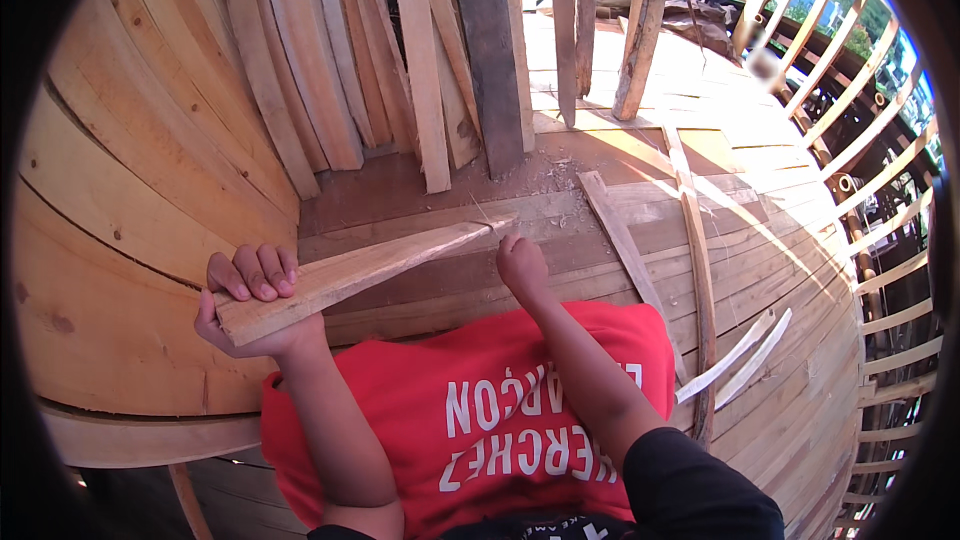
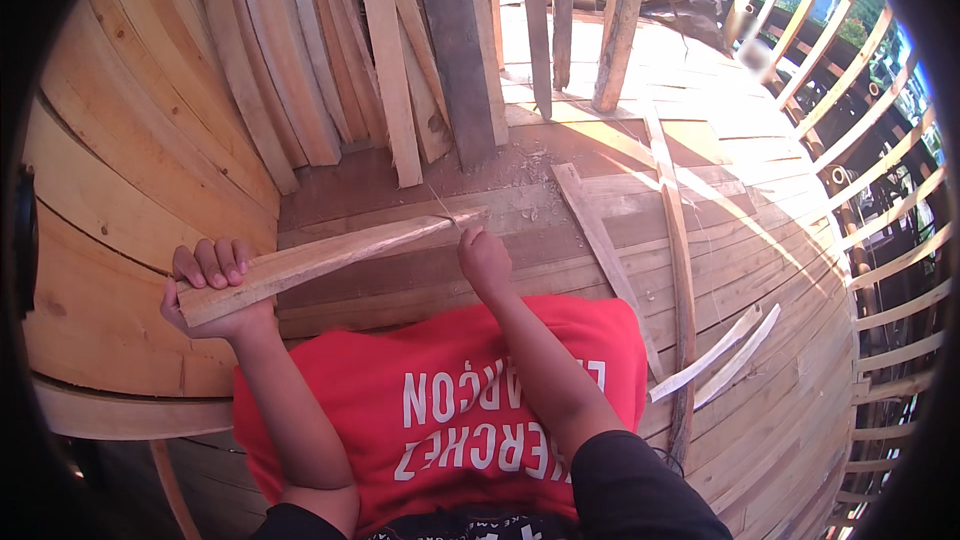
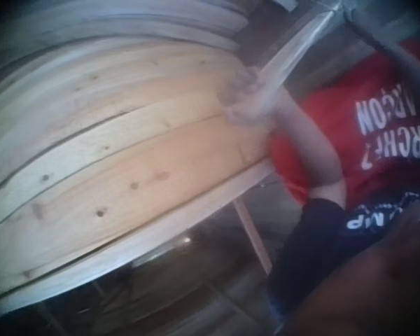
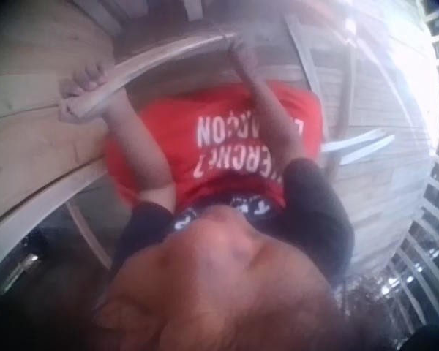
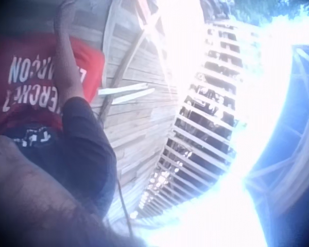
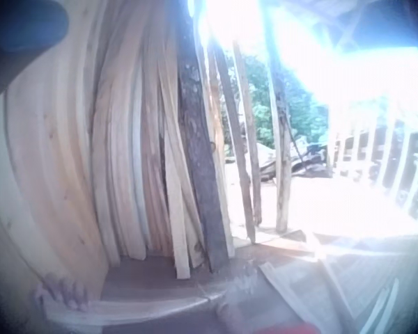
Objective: The person holds a triangular wooden piece in their left hand and uses a small knife in their right hand to carve and shape the wood. They repeatedly scrape the surface of the wood, removing thin shavings to refine the edges and smooth the surface.
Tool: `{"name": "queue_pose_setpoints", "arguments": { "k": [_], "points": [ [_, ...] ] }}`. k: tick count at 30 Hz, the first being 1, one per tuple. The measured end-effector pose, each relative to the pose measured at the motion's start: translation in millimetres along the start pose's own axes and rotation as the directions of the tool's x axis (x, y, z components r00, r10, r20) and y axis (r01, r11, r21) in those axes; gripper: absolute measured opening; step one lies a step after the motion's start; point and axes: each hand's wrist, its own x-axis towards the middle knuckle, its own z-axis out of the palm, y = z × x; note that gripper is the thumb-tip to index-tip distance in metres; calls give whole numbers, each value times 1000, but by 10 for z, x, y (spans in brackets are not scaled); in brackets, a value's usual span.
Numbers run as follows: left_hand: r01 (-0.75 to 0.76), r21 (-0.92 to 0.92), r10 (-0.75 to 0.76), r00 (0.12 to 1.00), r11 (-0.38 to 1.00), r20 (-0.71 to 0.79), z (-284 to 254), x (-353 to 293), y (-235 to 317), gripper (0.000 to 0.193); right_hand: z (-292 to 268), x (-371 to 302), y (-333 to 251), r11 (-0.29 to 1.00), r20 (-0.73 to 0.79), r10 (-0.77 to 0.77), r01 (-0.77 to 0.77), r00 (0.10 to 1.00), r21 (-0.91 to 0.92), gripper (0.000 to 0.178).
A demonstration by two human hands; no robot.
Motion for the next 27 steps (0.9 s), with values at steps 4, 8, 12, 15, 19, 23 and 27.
{"name": "queue_pose_setpoints", "arguments": {
  "k": [4, 8, 12, 15, 19, 23, 27],
  "points": [
    [-5, 7, 4, 1000, 1000, 24, -120, 14, 81, 34, -83, -234, -338, 996, 137, -91, 93, 986, -5, 53],
    [7, 7, -8, 999, 1000, 51, 104, -2, -9, 33, -3, 161, 143, 997, -3, -69, 69, 998, 17, 54],
    [6, 45, -6, 1000, 999, 11, -60, -18, 66, 31, -160, -380, -515, 977, 94, -204, 197, 974, 76, 56],
    [7, 42, -7, 1000, 999, -17, -33, -28, 43, 31, -198, -332, -420, 984, 68, -175, 175, 982, 15, 56],
    [6, 23, -8, 997, 1000, 83, 103, -25, -56, 34, 88, 252, 302, 995, 28, -57, 54, 998, 89, 54],
    [-3, -7, 4, 991, 1000, 135, -15, 4, 13, 33, -195, -360, -515, 985, 120, -162, 154, 979, 74, 55],
    [96, -33, -78, 929, 995, 361, 115, -37, 0, 33, -362, -46, -7, 991, 74, -131, 129, 989, 27, 52]
  ]
}}
